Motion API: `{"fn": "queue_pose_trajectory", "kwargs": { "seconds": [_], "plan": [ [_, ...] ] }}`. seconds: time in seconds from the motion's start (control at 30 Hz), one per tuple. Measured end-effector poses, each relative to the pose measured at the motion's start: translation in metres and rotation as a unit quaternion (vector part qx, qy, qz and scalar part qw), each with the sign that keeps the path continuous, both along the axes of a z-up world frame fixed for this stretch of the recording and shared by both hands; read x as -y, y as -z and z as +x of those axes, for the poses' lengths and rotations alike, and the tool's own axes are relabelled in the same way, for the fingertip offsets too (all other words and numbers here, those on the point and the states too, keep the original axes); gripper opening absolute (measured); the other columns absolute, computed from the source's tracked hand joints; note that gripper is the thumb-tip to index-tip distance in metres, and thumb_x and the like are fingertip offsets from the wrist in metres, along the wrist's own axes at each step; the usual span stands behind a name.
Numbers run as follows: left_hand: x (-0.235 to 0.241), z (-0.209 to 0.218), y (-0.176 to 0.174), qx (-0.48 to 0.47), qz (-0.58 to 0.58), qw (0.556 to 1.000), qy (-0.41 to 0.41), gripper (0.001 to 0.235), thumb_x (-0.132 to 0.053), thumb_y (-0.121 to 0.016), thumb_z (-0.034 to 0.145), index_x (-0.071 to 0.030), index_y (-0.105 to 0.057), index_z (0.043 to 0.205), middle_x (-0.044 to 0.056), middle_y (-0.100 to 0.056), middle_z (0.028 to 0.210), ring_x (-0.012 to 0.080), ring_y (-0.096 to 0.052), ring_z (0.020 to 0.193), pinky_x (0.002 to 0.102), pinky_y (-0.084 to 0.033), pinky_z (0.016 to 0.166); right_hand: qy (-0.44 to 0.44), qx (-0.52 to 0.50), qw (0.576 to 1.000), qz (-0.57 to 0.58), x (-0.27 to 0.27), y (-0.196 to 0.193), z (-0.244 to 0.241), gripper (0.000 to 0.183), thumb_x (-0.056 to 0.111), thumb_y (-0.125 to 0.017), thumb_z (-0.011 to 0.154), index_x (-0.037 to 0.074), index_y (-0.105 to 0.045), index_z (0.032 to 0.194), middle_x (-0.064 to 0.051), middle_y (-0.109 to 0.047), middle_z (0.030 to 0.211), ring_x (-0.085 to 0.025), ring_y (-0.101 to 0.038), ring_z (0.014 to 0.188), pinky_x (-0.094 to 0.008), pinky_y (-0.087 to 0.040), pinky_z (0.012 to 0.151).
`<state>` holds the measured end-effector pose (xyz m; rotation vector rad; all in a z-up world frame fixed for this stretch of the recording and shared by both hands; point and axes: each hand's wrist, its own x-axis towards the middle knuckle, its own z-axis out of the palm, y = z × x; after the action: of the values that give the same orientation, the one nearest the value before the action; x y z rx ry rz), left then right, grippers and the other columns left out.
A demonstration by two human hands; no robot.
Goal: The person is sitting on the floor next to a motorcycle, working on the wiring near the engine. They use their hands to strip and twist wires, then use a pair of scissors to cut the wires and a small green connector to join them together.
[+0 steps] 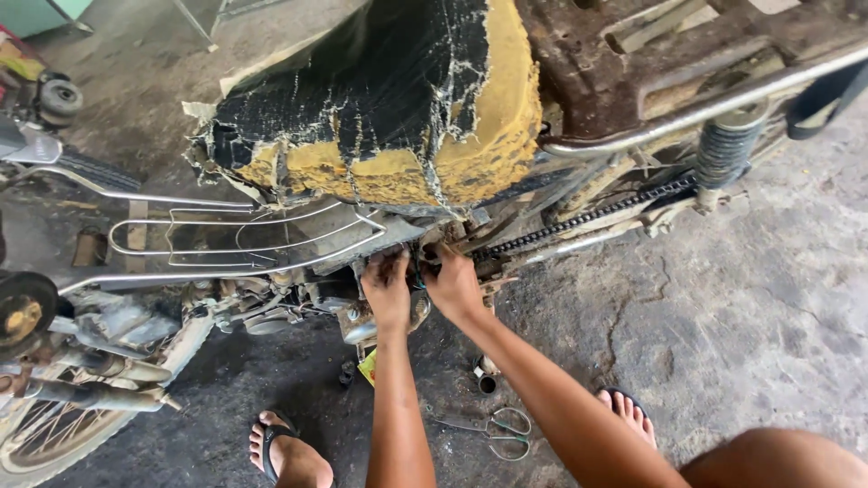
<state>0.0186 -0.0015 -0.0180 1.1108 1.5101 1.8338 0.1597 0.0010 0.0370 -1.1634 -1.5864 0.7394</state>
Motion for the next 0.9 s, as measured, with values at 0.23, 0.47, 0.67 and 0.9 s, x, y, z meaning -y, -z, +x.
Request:
{"fn": "queue_pose_trajectory", "kwargs": {
  "seconds": [0.23,0.47,0.67,0.9],
  "plan": [
    [0.013,-0.002,-0.014,-0.067,-0.031,0.997,0.002,0.012,-0.007,-0.075,0.094,0.002,-0.074,0.1,0.005,-0.075,0.094,0.0109,-0.066,0.086,0.026,-0.054,0.078,-0.033,-0.033,0.988,-0.149,0.0,0.02,-0.018,0.046,0.01,-0.07,0.083,0.003,-0.062,0.128,-0.024,-0.073,0.093,-0.04,-0.073,0.09,-0.046,-0.057,0.073],
    [0.018,0.003,-0.028,-0.025,-0.079,0.996,0.025,0.019,-0.008,-0.078,0.09,0.003,-0.075,0.105,0.006,-0.077,0.1,0.0113,-0.069,0.09,0.025,-0.056,0.082,-0.062,-0.026,0.972,-0.226,-0.011,0.02,0.007,0.028,0.016,-0.068,0.092,0.005,-0.073,0.117,-0.014,-0.074,0.078,-0.023,-0.062,0.06,-0.041,-0.049,0.056],
    [0.02,0.006,-0.044,0.016,-0.106,0.992,0.072,0.024,-0.008,-0.08,0.089,0.004,-0.076,0.108,0.009,-0.079,0.101,0.0129,-0.07,0.088,0.026,-0.056,0.083,-0.107,-0.011,0.985,-0.138,-0.019,0.032,0.018,0.022,0.017,-0.068,0.093,0.001,-0.077,0.107,-0.014,-0.072,0.075,-0.017,-0.063,0.067,-0.035,-0.053,0.064],
    [0.027,0.018,-0.059,0.219,-0.052,0.965,0.132,0.022,-0.001,-0.075,0.088,0.005,-0.074,0.108,0.008,-0.075,0.1,0.0182,-0.075,0.085,0.034,-0.065,0.078,-0.094,-0.076,0.986,-0.114,-0.028,0.035,0.024,0.03,0.021,-0.068,0.095,-0.004,-0.073,0.109,-0.015,-0.079,0.089,-0.018,-0.073,0.08,-0.035,-0.057,0.074]
  ]
}}
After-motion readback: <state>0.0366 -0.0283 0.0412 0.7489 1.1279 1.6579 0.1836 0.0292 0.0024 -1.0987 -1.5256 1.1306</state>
